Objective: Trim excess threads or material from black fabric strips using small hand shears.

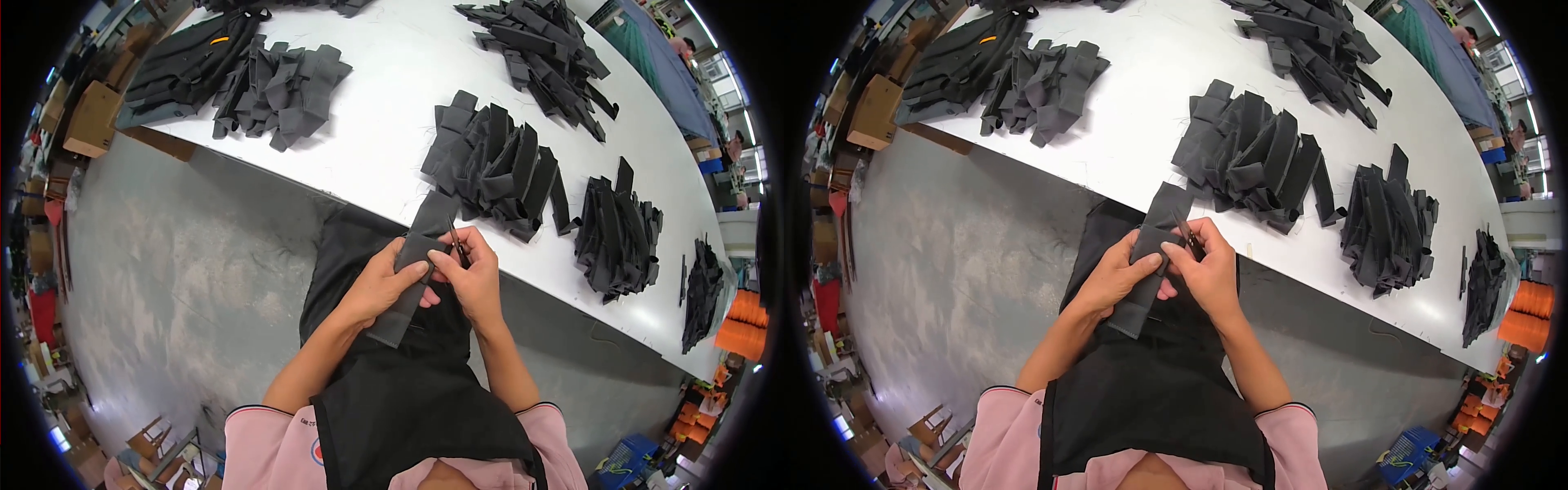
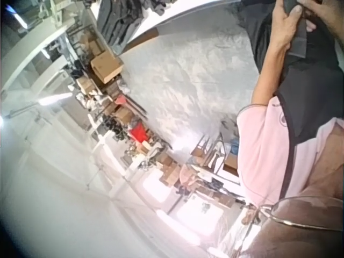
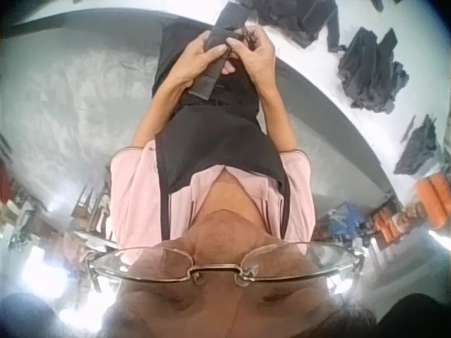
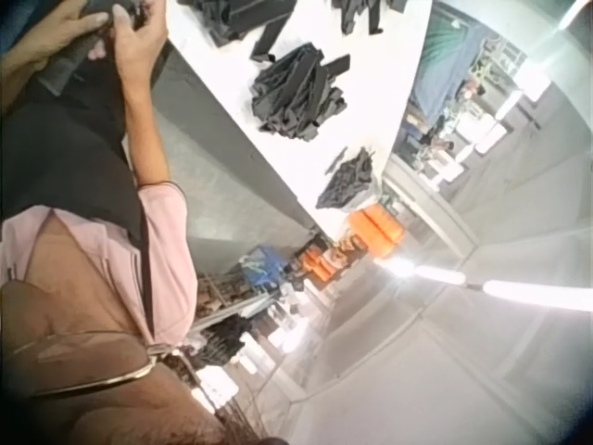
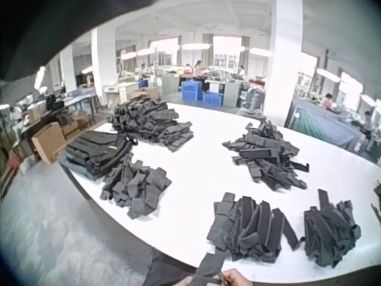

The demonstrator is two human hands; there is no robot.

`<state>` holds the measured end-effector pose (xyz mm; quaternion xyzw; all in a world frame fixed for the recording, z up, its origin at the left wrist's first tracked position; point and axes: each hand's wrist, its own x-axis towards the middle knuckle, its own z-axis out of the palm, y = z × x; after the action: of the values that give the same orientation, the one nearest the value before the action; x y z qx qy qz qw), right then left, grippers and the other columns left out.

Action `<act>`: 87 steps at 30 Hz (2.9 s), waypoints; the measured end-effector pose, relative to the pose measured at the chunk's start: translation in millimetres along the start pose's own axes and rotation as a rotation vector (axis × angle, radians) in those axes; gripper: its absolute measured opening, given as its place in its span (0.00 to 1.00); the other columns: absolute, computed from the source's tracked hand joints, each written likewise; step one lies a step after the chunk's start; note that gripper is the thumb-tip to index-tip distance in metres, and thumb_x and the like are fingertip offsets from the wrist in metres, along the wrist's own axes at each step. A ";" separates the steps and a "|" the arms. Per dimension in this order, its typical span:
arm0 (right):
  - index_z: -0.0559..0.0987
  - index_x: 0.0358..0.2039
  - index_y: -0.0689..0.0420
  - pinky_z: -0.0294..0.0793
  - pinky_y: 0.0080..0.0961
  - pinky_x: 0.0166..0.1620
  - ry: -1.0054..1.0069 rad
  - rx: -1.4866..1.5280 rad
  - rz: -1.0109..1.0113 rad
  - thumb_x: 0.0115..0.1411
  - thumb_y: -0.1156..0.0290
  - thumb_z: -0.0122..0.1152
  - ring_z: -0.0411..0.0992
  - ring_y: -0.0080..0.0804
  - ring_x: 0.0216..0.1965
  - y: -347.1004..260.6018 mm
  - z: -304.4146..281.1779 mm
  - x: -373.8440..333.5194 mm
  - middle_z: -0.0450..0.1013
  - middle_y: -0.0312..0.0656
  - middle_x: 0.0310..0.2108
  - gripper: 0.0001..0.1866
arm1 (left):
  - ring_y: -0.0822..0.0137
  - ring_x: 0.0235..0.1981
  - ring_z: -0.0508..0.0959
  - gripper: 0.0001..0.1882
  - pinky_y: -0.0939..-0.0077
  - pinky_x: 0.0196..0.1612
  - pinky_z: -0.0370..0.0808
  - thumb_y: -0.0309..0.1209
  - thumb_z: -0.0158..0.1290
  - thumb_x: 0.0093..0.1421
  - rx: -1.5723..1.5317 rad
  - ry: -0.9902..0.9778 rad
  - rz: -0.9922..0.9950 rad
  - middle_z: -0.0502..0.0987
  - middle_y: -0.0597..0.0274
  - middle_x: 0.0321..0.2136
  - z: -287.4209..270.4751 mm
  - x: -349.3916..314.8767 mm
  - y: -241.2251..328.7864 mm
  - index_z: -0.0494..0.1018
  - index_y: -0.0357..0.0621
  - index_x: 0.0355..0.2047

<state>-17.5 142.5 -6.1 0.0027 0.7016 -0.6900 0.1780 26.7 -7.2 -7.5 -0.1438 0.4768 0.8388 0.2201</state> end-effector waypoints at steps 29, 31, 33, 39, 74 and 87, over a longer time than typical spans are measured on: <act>0.75 0.33 0.59 0.69 0.23 0.27 -0.075 -0.308 -0.366 0.47 0.78 0.63 0.71 0.30 0.24 -7.9 1.7 -14.9 0.71 0.40 0.28 0.12 | 0.69 0.25 0.78 0.12 0.79 0.29 0.77 0.30 0.48 0.63 0.061 -0.132 -0.119 0.76 0.56 0.28 -18.2 -14.9 -4.1 0.65 0.36 0.44; 0.75 0.33 0.58 0.69 0.23 0.26 -0.112 -0.495 -0.453 0.46 0.77 0.64 0.70 0.29 0.24 -16.7 -9.0 -18.6 0.69 0.39 0.29 0.12 | 0.69 0.25 0.78 0.13 0.79 0.29 0.77 0.30 0.48 0.64 0.017 -0.140 -0.118 0.76 0.56 0.28 -19.8 -14.5 -3.4 0.64 0.36 0.45; 0.76 0.33 0.58 0.68 0.24 0.25 -0.150 -0.587 -0.478 0.46 0.75 0.65 0.69 0.31 0.23 -32.9 -13.6 -21.2 0.66 0.38 0.29 0.12 | 0.71 0.23 0.78 0.13 0.81 0.26 0.76 0.30 0.48 0.63 0.027 -0.144 -0.104 0.75 0.58 0.28 -20.4 -13.8 -2.6 0.64 0.35 0.44; 0.77 0.31 0.60 0.64 0.18 0.25 -0.260 -0.749 -0.430 0.43 0.79 0.65 0.65 0.26 0.21 -37.8 -18.9 -17.1 0.63 0.38 0.25 0.12 | 0.73 0.23 0.77 0.12 0.81 0.27 0.75 0.28 0.48 0.63 0.146 -0.127 -0.107 0.75 0.58 0.28 -15.8 -12.5 1.4 0.65 0.35 0.44; 0.77 0.32 0.61 0.67 0.19 0.27 0.005 -0.455 -0.367 0.48 0.79 0.63 0.67 0.24 0.24 4.3 4.6 -21.2 0.64 0.37 0.27 0.09 | 0.69 0.30 0.79 0.18 0.76 0.34 0.77 0.34 0.48 0.64 -0.056 0.009 0.015 0.76 0.55 0.35 -17.1 -12.7 -13.4 0.61 0.37 0.50; 0.77 0.34 0.56 0.67 0.24 0.22 0.102 -0.729 -0.515 0.47 0.75 0.65 0.69 0.33 0.21 -6.0 -4.3 -48.3 0.66 0.37 0.25 0.11 | 0.64 0.43 0.76 0.19 0.69 0.45 0.74 0.34 0.45 0.65 -0.320 -0.056 0.079 0.71 0.47 0.49 -9.0 -8.9 -16.6 0.59 0.41 0.54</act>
<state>25.2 158.1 11.9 -0.2006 0.8847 -0.4185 -0.0450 43.0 -9.6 -20.3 -0.1345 0.3362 0.9157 0.1744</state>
